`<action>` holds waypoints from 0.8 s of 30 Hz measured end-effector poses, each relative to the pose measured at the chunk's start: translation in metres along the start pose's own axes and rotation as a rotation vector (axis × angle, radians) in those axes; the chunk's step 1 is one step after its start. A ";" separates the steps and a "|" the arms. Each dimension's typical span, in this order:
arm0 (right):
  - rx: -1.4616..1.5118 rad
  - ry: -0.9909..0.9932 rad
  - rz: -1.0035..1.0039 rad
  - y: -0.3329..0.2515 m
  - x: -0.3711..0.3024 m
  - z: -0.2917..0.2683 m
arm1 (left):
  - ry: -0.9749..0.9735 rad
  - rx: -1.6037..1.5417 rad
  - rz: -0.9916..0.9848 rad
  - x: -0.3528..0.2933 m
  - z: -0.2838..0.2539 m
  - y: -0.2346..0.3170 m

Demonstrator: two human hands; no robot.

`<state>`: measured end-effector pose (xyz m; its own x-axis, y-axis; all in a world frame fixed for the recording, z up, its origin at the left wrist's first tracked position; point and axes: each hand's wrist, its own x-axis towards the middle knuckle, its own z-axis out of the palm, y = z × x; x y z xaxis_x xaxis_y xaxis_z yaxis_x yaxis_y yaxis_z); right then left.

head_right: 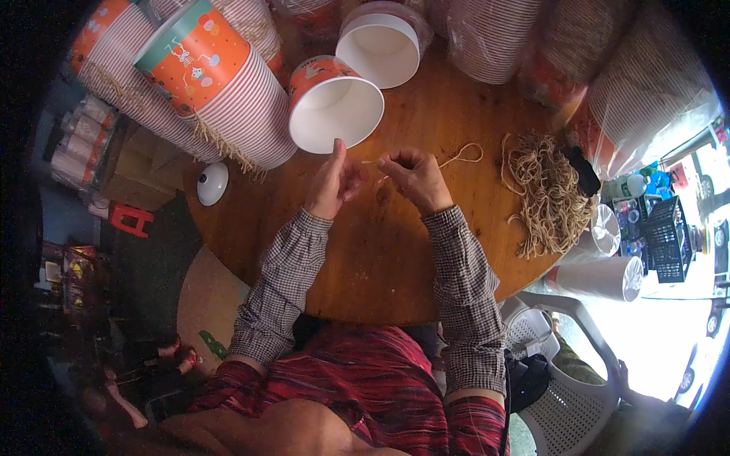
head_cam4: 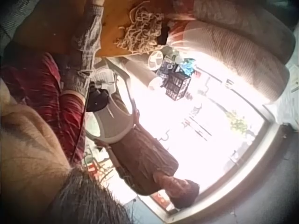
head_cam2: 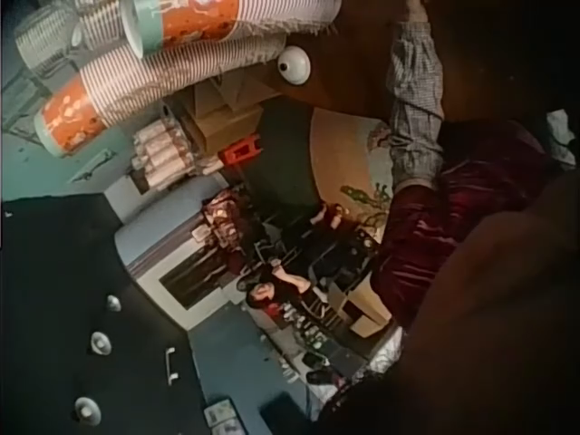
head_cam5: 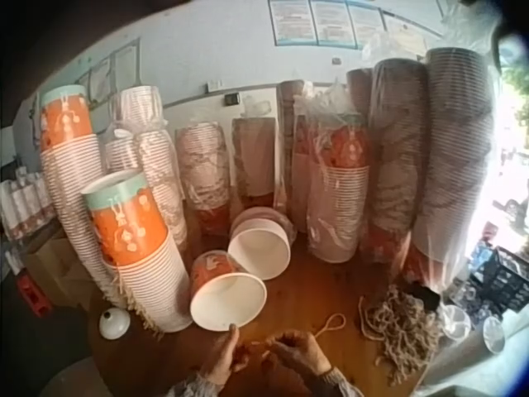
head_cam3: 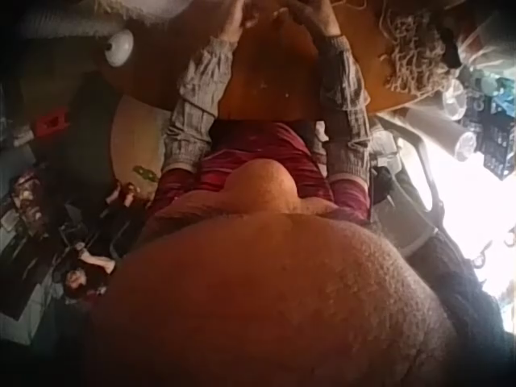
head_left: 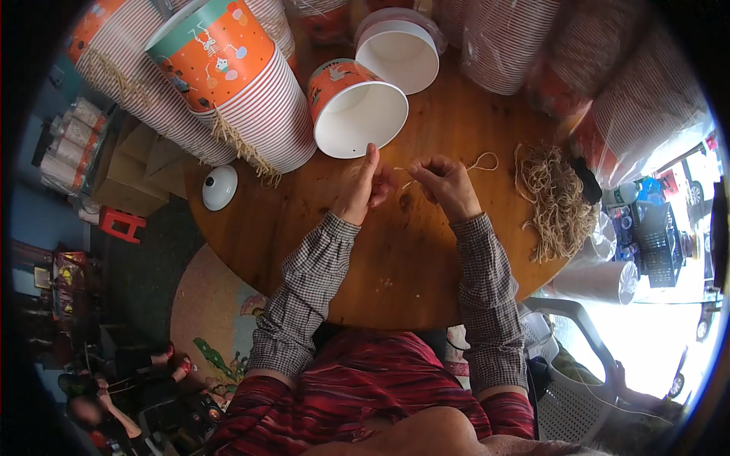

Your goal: Manually attaching string handles to printed paper buckets.

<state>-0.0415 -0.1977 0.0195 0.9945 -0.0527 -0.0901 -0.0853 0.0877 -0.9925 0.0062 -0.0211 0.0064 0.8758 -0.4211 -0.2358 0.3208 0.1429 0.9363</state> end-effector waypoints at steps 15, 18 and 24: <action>-0.074 0.011 -0.091 0.008 0.004 0.004 | 0.248 0.785 0.708 -0.002 0.017 -0.009; -0.112 0.059 -0.147 0.016 0.008 0.003 | 0.231 0.824 0.834 0.001 0.016 -0.012; -0.228 0.394 -0.365 0.023 0.022 -0.014 | 0.289 0.720 0.804 0.033 0.031 0.008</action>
<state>-0.0227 -0.2102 -0.0066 0.8682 -0.4094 0.2803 0.2045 -0.2193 -0.9540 0.0266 -0.0621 0.0137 0.8156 -0.2020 0.5421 -0.5783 -0.3118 0.7539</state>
